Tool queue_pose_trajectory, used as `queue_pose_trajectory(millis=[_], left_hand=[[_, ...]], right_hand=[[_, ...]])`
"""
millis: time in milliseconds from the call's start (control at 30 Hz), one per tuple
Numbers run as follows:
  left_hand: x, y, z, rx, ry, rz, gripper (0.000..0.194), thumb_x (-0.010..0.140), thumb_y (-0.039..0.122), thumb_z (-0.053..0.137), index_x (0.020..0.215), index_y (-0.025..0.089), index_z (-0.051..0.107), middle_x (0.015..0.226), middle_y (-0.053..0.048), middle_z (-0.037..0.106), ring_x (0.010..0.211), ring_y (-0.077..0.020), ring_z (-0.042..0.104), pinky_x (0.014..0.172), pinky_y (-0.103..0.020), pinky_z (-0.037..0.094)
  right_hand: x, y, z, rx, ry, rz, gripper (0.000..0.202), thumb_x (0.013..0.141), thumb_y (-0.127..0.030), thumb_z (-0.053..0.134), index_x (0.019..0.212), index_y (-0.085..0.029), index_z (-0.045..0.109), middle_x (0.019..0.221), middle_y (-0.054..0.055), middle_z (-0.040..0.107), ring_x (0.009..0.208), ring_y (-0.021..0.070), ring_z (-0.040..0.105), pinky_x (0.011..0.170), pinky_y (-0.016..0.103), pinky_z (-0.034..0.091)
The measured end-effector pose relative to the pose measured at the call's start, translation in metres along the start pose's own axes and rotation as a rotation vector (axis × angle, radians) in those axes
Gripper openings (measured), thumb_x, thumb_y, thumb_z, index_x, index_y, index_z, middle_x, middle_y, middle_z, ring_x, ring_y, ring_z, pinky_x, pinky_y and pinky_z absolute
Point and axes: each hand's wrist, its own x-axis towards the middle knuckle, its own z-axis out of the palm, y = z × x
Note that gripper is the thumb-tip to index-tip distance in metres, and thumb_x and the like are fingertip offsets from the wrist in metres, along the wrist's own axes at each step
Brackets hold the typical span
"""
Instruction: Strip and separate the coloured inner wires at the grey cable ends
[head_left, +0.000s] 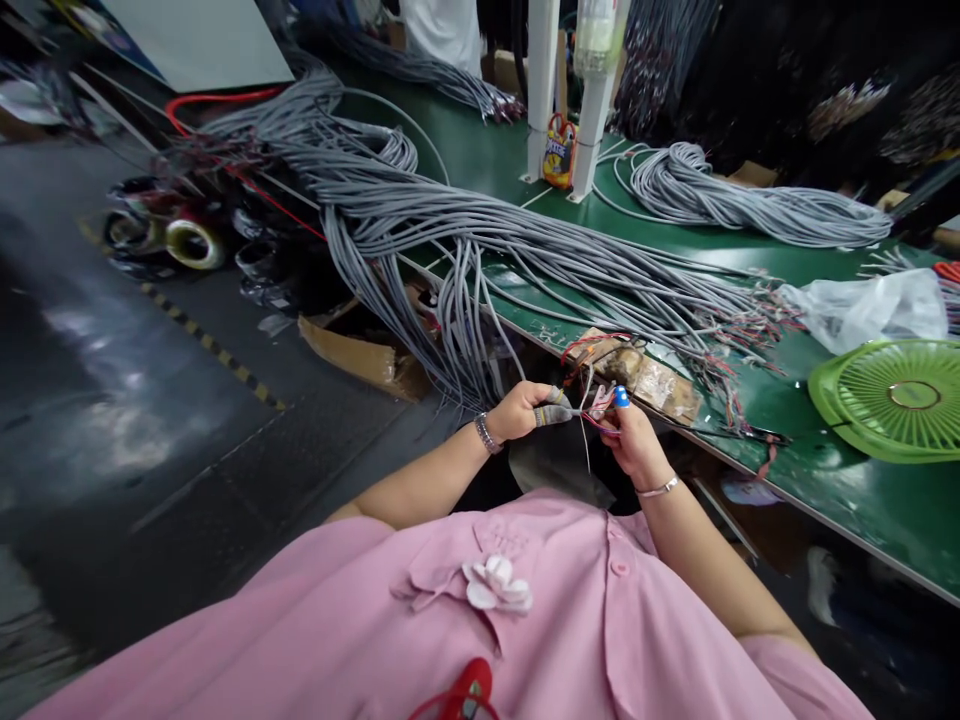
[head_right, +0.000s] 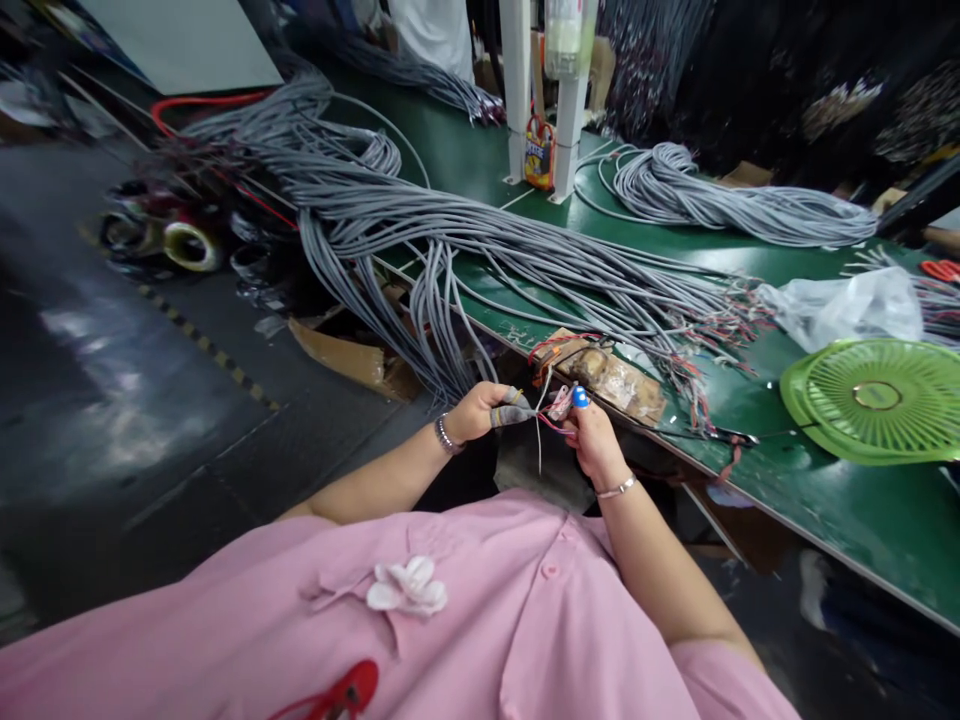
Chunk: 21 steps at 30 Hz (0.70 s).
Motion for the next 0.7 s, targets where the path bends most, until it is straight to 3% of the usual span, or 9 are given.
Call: queue_pose_trajectory(millis=[133,267,567,700], left_hand=[[0.008,-0.003,0.004,0.017,-0.041,0.008,0.038,0.081,0.046,0.072,0.081,0.008,0.071,0.07,-0.003,0.063,0.065,-0.0099,0.055,0.063,-0.02,0.046],[0.012,-0.007,0.007,0.013,-0.097,0.002,0.039,0.082,0.046,0.07,0.082,0.007,0.069,0.073,-0.004,0.064,0.067,-0.0108,0.056,0.067,-0.021,0.047],[0.016,-0.007,0.014,0.029,-0.154,-0.031,0.042,0.081,0.049,0.07,0.078,0.007,0.067,0.067,-0.002,0.06,0.063,-0.0096,0.053,0.064,-0.02,0.044],[0.013,-0.006,0.011,0.006,-0.154,-0.031,0.044,0.082,0.05,0.069,0.079,0.006,0.068,0.069,-0.003,0.062,0.064,-0.0103,0.053,0.063,-0.021,0.045]], right_hand=[[0.001,0.001,0.008,0.141,0.038,0.027,0.046,0.071,-0.061,0.076,0.073,-0.018,0.06,0.061,-0.002,0.052,0.046,0.0058,0.035,0.035,0.016,0.02],[0.002,0.0,0.015,0.226,0.122,0.023,0.047,0.064,-0.057,0.083,0.066,-0.017,0.058,0.057,-0.002,0.053,0.045,0.0056,0.037,0.035,0.016,0.024],[0.003,0.004,0.015,0.221,0.088,0.01,0.048,0.067,-0.059,0.08,0.064,-0.017,0.058,0.053,-0.004,0.053,0.042,0.0047,0.035,0.036,0.019,0.024],[0.001,0.009,0.013,0.273,0.094,0.07,0.05,0.069,-0.065,0.076,0.068,-0.019,0.057,0.056,-0.003,0.055,0.044,0.0069,0.042,0.035,0.018,0.023]])
